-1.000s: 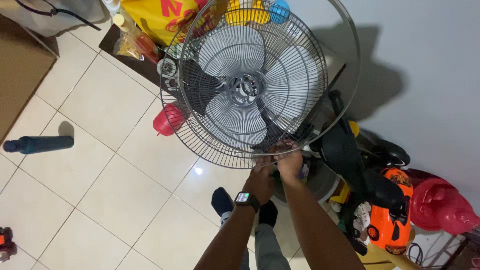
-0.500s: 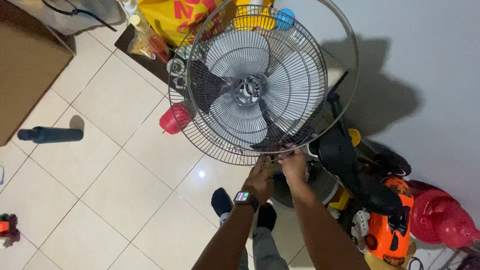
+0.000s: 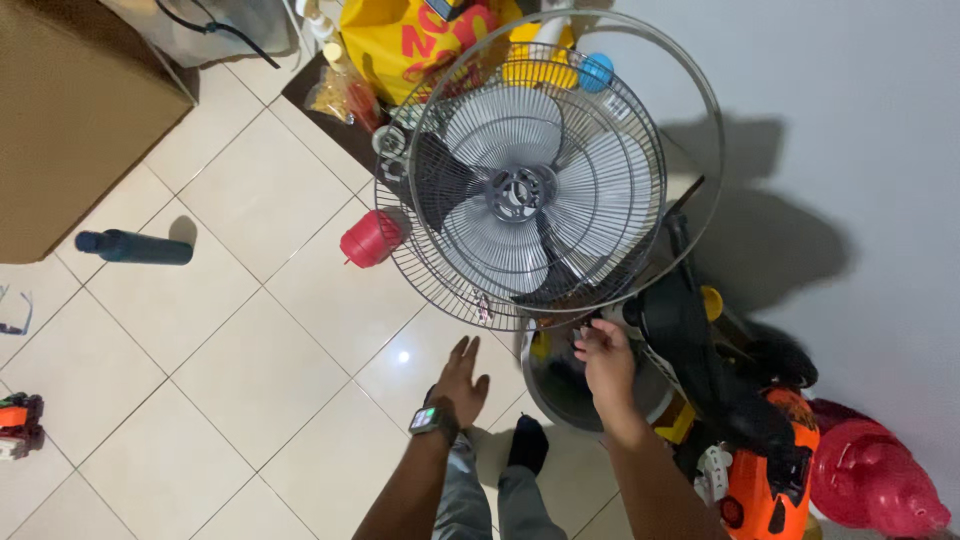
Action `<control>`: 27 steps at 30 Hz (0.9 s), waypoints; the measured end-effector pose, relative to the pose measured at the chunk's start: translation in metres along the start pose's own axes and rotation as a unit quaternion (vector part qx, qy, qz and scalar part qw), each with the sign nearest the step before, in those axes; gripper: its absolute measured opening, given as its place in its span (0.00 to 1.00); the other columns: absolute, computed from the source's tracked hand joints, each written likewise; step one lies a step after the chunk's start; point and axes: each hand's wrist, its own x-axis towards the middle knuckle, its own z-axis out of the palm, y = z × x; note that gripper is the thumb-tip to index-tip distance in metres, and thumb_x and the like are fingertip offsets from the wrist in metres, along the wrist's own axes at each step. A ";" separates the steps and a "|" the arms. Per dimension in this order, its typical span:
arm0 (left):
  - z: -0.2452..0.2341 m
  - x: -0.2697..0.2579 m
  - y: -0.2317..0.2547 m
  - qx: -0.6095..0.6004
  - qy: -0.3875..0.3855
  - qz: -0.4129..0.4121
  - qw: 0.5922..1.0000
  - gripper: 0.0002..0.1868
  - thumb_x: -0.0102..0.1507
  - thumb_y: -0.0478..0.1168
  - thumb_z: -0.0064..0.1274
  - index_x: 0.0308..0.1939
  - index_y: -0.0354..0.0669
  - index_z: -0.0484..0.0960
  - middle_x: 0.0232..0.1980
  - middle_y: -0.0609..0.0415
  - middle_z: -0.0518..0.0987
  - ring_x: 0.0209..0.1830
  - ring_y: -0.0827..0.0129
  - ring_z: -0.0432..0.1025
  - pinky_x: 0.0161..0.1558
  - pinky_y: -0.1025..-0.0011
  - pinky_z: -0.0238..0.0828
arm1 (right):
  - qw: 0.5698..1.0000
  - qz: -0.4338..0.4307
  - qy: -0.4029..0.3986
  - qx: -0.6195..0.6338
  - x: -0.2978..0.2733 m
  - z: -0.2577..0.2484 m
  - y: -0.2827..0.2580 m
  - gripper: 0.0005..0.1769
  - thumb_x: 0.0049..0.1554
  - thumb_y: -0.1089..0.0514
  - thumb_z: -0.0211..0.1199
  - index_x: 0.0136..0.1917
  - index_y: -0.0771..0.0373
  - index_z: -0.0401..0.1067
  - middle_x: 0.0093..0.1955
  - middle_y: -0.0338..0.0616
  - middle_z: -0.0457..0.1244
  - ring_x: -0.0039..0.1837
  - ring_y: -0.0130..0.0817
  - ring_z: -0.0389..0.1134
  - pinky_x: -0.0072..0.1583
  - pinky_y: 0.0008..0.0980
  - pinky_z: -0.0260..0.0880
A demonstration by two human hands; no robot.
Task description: The person reassembles a standing electric fan by attaching the front grille to the fan head and securing it with a central knob. The person uses a screwdriver to tighten screws on the fan head before installing the grille.
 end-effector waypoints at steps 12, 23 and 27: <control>-0.061 0.008 -0.032 -0.167 0.257 0.027 0.951 0.25 0.59 0.36 0.47 0.60 0.39 0.65 0.56 0.45 0.69 0.42 0.63 0.73 0.41 0.67 0.71 | 0.974 -0.167 0.051 -0.145 -0.040 0.004 -0.091 0.08 0.56 0.63 0.54 0.50 0.67 0.63 0.40 0.42 0.58 0.38 0.27 0.59 0.41 0.30 0.61; -0.119 0.028 0.031 -0.164 0.313 0.098 0.930 0.19 0.58 0.34 0.49 0.53 0.36 0.69 0.50 0.45 0.70 0.36 0.63 0.71 0.37 0.68 0.70 | 0.898 -0.226 0.211 -0.313 -0.019 0.000 -0.169 0.14 0.56 0.56 0.60 0.48 0.67 0.62 0.43 0.48 0.57 0.44 0.37 0.60 0.48 0.38 0.62; -0.125 0.034 0.036 -0.127 0.342 0.109 0.925 0.20 0.57 0.34 0.51 0.53 0.35 0.70 0.50 0.43 0.70 0.39 0.61 0.71 0.42 0.67 0.69 | 0.851 -0.293 0.236 -0.366 0.003 -0.012 -0.175 0.19 0.54 0.56 0.63 0.51 0.72 0.63 0.49 0.56 0.57 0.50 0.46 0.61 0.52 0.43 0.62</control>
